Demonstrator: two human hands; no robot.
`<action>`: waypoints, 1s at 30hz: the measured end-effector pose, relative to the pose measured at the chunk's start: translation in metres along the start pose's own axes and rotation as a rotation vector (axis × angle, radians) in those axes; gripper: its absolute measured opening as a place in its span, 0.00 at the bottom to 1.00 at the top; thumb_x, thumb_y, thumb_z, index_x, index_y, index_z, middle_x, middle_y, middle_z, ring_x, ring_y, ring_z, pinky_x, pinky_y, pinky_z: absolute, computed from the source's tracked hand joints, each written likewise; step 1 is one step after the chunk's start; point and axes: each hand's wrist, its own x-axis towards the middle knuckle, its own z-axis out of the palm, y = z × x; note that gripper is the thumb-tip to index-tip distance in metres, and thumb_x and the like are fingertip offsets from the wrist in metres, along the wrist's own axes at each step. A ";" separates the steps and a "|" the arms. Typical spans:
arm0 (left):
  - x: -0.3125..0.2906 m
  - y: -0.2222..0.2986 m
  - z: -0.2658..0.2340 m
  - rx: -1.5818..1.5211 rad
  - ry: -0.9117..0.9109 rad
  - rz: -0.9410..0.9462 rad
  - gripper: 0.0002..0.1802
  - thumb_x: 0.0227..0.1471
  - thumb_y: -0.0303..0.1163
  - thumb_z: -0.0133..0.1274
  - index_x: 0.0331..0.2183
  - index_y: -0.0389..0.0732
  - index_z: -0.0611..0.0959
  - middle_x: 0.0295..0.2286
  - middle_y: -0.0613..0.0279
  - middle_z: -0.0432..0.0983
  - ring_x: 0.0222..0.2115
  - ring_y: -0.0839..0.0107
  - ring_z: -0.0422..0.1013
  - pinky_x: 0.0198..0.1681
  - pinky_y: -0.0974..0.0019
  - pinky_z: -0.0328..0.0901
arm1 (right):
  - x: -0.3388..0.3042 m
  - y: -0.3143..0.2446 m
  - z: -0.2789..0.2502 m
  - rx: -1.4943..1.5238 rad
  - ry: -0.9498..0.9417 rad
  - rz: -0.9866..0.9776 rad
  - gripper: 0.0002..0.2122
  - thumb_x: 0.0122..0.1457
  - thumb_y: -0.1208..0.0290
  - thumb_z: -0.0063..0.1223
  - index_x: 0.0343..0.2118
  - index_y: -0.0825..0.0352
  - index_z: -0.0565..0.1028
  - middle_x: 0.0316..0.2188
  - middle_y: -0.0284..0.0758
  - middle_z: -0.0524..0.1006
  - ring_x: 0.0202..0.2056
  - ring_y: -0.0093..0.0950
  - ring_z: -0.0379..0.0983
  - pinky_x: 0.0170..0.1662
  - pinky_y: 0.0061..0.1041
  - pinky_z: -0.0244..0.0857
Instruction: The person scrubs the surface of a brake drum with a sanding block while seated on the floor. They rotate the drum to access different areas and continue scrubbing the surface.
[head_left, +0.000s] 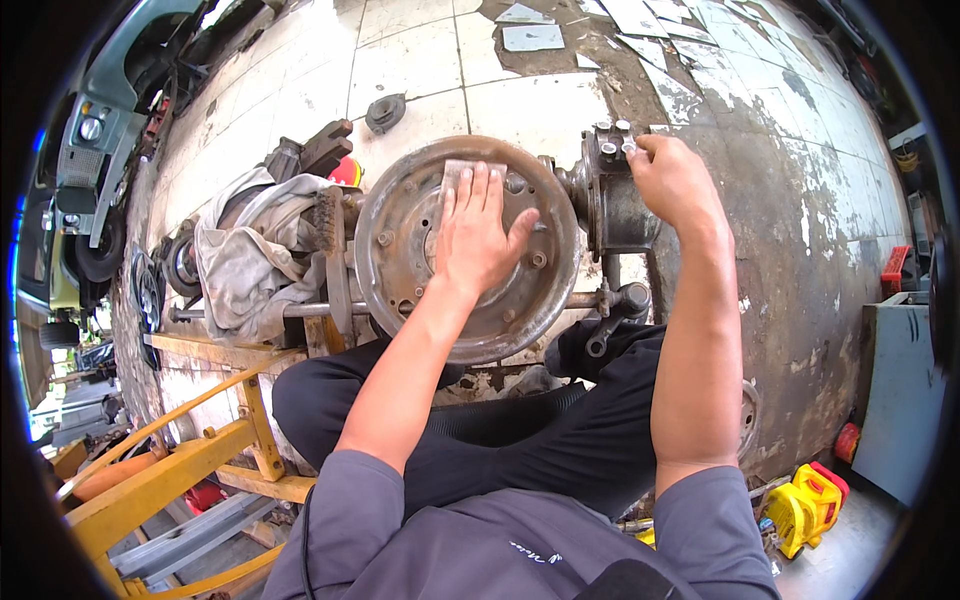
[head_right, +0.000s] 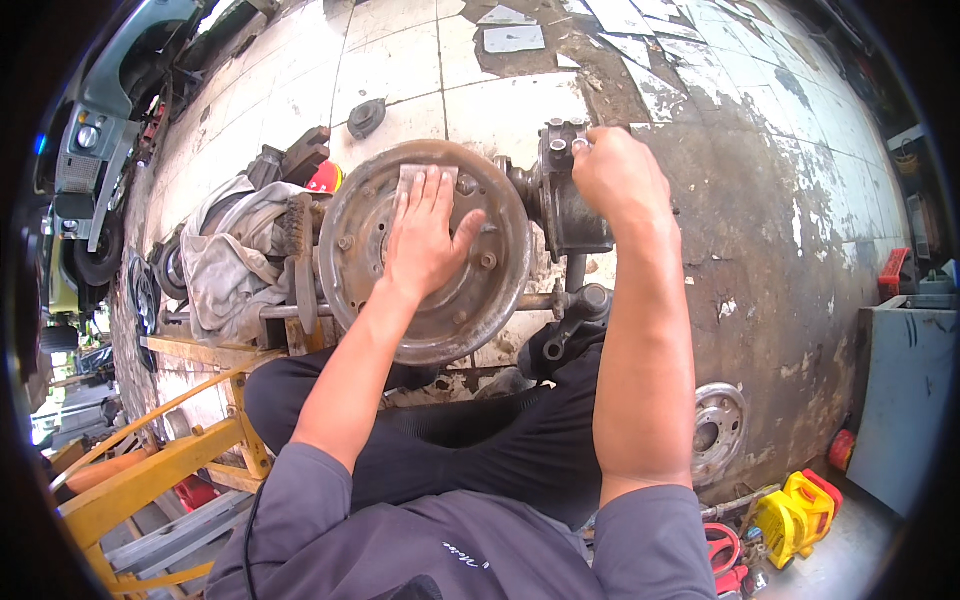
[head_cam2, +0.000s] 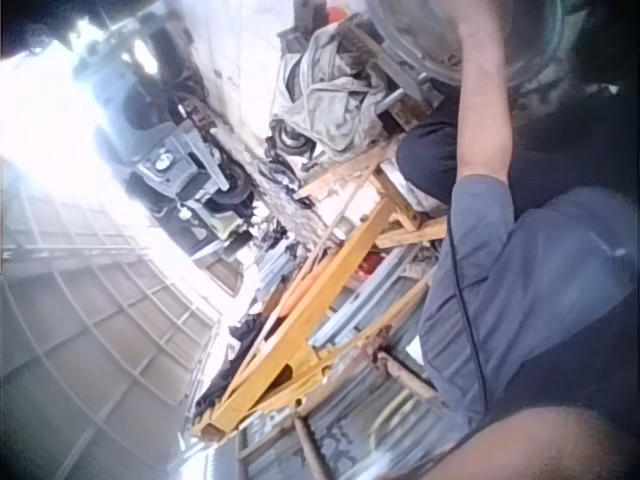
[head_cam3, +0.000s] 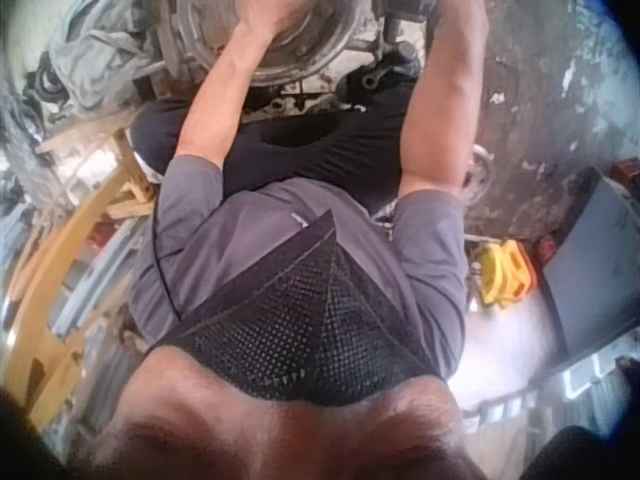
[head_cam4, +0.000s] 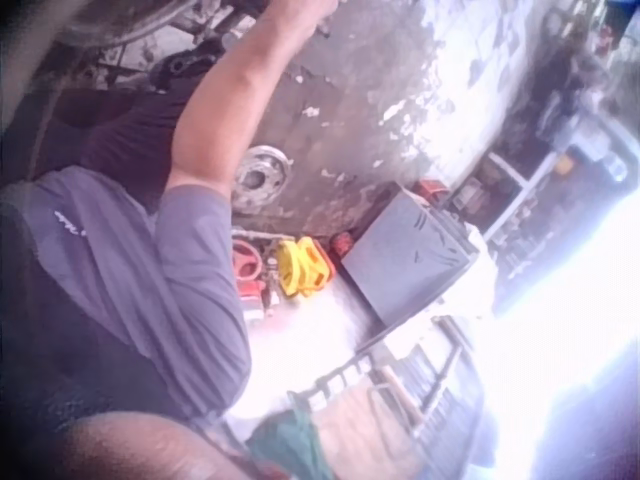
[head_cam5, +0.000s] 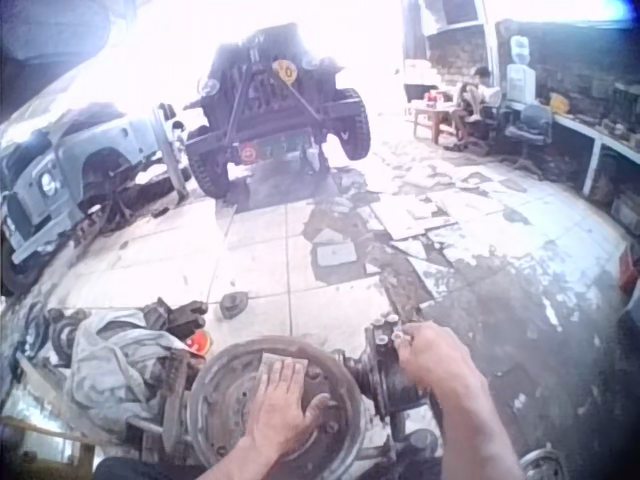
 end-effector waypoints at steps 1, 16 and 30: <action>-0.008 0.002 0.000 -0.006 -0.003 0.013 0.43 0.63 0.60 0.40 0.62 0.33 0.66 0.63 0.38 0.58 0.66 0.47 0.52 0.69 0.48 0.46 | -0.004 -0.002 0.000 -0.028 -0.024 0.011 0.19 0.65 0.60 0.50 0.55 0.62 0.76 0.52 0.44 0.78 0.55 0.42 0.73 0.58 0.41 0.65; -0.016 0.001 -0.002 0.000 -0.018 0.041 0.42 0.63 0.59 0.43 0.62 0.32 0.66 0.62 0.37 0.58 0.66 0.46 0.53 0.69 0.49 0.46 | -0.006 -0.012 0.004 -0.113 -0.084 -0.031 0.18 0.65 0.61 0.49 0.46 0.71 0.78 0.45 0.52 0.79 0.50 0.48 0.75 0.54 0.44 0.67; 0.003 0.005 -0.002 -0.010 -0.013 -0.024 0.42 0.63 0.58 0.44 0.62 0.30 0.66 0.63 0.36 0.57 0.65 0.44 0.53 0.69 0.48 0.46 | -0.006 -0.013 0.003 -0.059 -0.065 -0.059 0.17 0.65 0.60 0.50 0.43 0.72 0.79 0.41 0.55 0.79 0.47 0.51 0.75 0.51 0.45 0.67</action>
